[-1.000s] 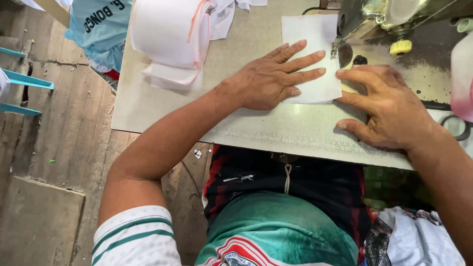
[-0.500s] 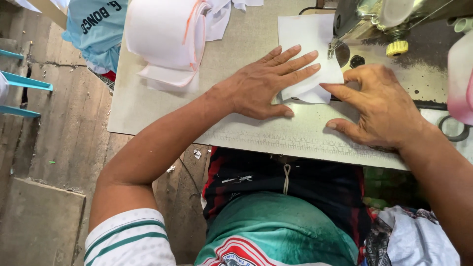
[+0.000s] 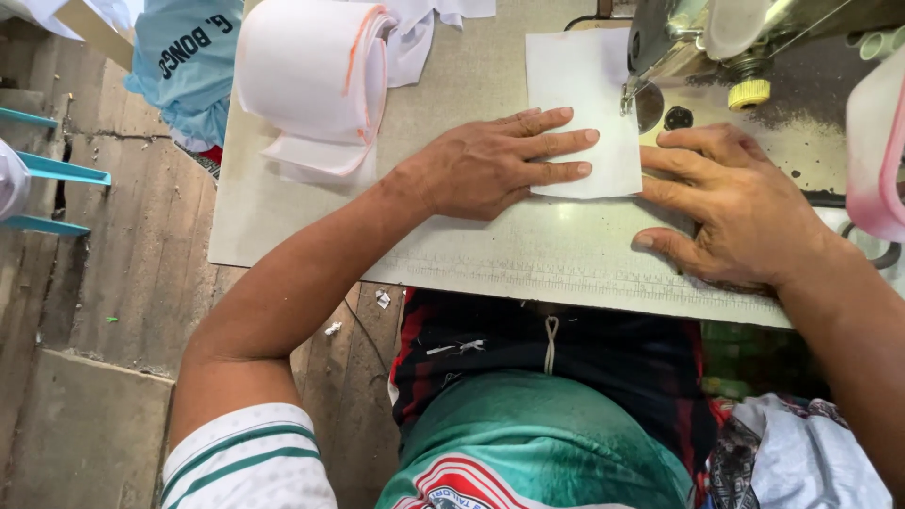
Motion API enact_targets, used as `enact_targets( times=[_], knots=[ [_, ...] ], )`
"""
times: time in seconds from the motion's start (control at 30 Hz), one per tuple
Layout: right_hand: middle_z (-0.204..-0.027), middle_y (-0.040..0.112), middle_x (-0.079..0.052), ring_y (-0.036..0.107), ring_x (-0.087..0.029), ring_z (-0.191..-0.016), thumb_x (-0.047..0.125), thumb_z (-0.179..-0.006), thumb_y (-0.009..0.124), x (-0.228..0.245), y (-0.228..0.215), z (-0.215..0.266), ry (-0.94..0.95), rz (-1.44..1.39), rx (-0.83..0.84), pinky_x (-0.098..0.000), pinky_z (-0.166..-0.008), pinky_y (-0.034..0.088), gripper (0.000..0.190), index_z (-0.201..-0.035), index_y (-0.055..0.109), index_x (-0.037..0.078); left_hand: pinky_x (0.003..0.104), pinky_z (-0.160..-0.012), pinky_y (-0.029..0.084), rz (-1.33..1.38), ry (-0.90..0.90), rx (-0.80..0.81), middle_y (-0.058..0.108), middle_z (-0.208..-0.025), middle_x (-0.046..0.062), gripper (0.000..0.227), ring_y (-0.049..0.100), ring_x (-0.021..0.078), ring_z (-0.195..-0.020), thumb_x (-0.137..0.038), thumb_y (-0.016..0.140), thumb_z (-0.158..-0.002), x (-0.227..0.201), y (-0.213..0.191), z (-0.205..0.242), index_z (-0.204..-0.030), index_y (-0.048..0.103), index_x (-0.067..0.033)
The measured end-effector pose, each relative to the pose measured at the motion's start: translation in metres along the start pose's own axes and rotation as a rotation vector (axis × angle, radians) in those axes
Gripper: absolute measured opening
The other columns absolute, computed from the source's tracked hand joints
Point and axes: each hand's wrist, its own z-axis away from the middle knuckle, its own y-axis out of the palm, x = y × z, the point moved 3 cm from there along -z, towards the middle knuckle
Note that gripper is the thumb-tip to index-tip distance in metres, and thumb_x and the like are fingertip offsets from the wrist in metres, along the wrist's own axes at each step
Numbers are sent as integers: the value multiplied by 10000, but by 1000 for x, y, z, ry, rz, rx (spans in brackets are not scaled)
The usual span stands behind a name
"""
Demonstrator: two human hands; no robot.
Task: Cutting and aligning small pieces of white fabric at a sewing workstation.
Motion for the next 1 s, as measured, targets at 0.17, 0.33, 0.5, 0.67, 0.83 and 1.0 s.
enact_targets(
  times=[0.17, 0.33, 0.5, 0.67, 0.83, 1.0],
  knots=[
    [-1323, 689, -109, 601, -330, -1255, 486, -864, 698, 3, -6, 2, 0, -14, 0, -465, -1073, 468, 475, -1142, 742, 103, 442, -1217, 365, -19, 26, -30, 358, -1616, 64, 510, 329, 347, -1494, -54, 512, -1027, 2, -4, 0, -1522, 489, -176],
    [-1298, 677, -119, 617, -345, -1218, 477, -857, 709, 6, -8, 1, 9, -37, -25, -478, -1089, 466, 470, -1126, 741, 93, 546, -1167, 353, 25, -27, -80, 475, -1524, 106, 470, 434, 383, -1407, -433, 420, -1079, -8, -17, -10, -1419, 579, -149],
    [-1342, 639, -185, 610, -399, -1226, 493, -850, 724, 8, -10, -2, -18, -18, -69, -471, -1089, 491, 515, -1127, 749, 61, 382, -982, 475, 39, -101, -238, 717, -1014, 88, 292, 642, 210, -907, -265, 448, -1065, -20, -13, -42, -987, 674, -96],
    [-1362, 680, -62, 615, -331, -1276, 419, -822, 764, 7, -6, 2, 41, -97, -19, -454, -1090, 484, 467, -1141, 742, 79, 352, -677, 508, -271, -178, -261, 562, -1052, 59, 315, 522, 263, -891, -69, 535, -975, -29, 1, -46, -1281, 606, -95],
    [-1379, 667, -59, 610, -330, -1275, 425, -825, 759, 5, -8, 2, 29, -113, -21, -463, -1102, 471, 487, -1175, 728, 88, 479, -1057, 484, -170, -159, -270, 511, -1373, 110, 312, 468, 367, -1264, -140, 575, -1043, -26, 9, -37, -1345, 605, -68],
    [-1390, 659, -49, 605, -328, -1279, 408, -808, 773, 1, -7, 4, 48, -153, 0, -471, -1115, 448, 519, -1206, 718, 79, 591, -1163, 385, 59, -185, -208, 487, -1517, 110, 354, 392, 414, -1440, -126, 537, -1067, -17, 18, -33, -1417, 560, -76]
  ],
)
